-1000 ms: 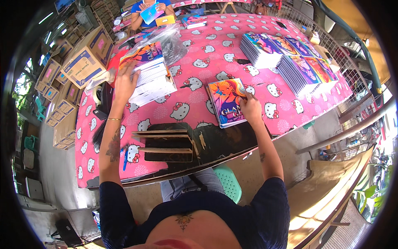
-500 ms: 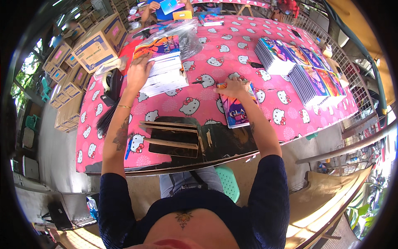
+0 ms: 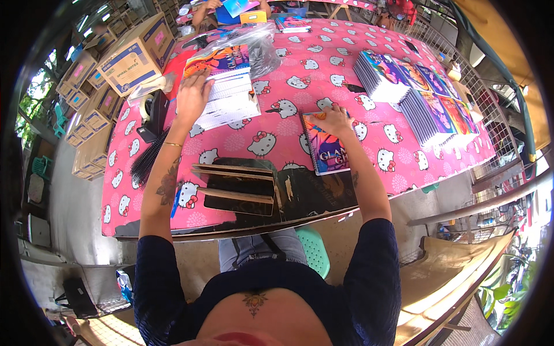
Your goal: The person assembles spiral-bound notebooks by aligning pages and covers, inserting a plastic binding comb, and securing the ends of the comb by hand.
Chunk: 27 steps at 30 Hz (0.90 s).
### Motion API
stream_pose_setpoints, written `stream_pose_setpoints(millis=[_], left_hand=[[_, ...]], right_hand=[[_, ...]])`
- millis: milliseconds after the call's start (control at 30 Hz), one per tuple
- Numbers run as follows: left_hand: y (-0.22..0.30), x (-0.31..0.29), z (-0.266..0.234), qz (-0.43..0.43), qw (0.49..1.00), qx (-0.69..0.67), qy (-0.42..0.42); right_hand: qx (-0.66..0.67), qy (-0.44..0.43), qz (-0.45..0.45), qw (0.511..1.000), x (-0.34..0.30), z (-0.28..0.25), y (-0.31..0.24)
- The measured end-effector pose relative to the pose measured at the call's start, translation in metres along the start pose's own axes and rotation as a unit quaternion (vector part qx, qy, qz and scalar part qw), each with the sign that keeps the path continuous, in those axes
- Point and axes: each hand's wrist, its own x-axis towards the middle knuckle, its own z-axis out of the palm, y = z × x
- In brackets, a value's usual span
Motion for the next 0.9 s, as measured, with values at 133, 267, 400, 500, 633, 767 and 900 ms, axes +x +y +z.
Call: stream_pose_setpoints(millis=[133, 267, 400, 500, 633, 767, 900], left_hand=[[-0.006, 0.011, -0.007, 0.019, 0.999, -0.001, -0.043], [0.002, 0.021, -0.030, -0.035, 0.988, -0.029, -0.146], [0.008, 0.034, -0.063, -0.020, 0.994, 0.058, 0.091], [0.054, 0.038, -0.114, 0.093, 0.995, -0.007, 0.037], [0.109, 0.016, -0.152, 0.127, 0.976, -0.176, -0.027], [0.112, -0.010, -0.165, 0.123, 0.963, -0.220, -0.098], [0.119, -0.009, -0.176, 0.150, 0.954, -0.234, -0.110]], right_hand=[[0.022, 0.045, -0.034, 0.998, -0.008, -0.005, -0.001], [0.198, 0.108, -0.197, 0.954, -0.046, -0.016, -0.042], [0.353, 0.083, -0.428, 0.828, -0.131, -0.026, -0.113], [0.424, 0.231, -0.382, 0.788, -0.144, -0.025, -0.114], [0.665, 0.049, -0.295, 0.684, -0.170, -0.002, -0.108], [0.629, 0.065, -0.257, 0.731, -0.202, 0.038, -0.107], [0.546, 0.152, -0.251, 0.785, -0.207, 0.051, -0.103]])
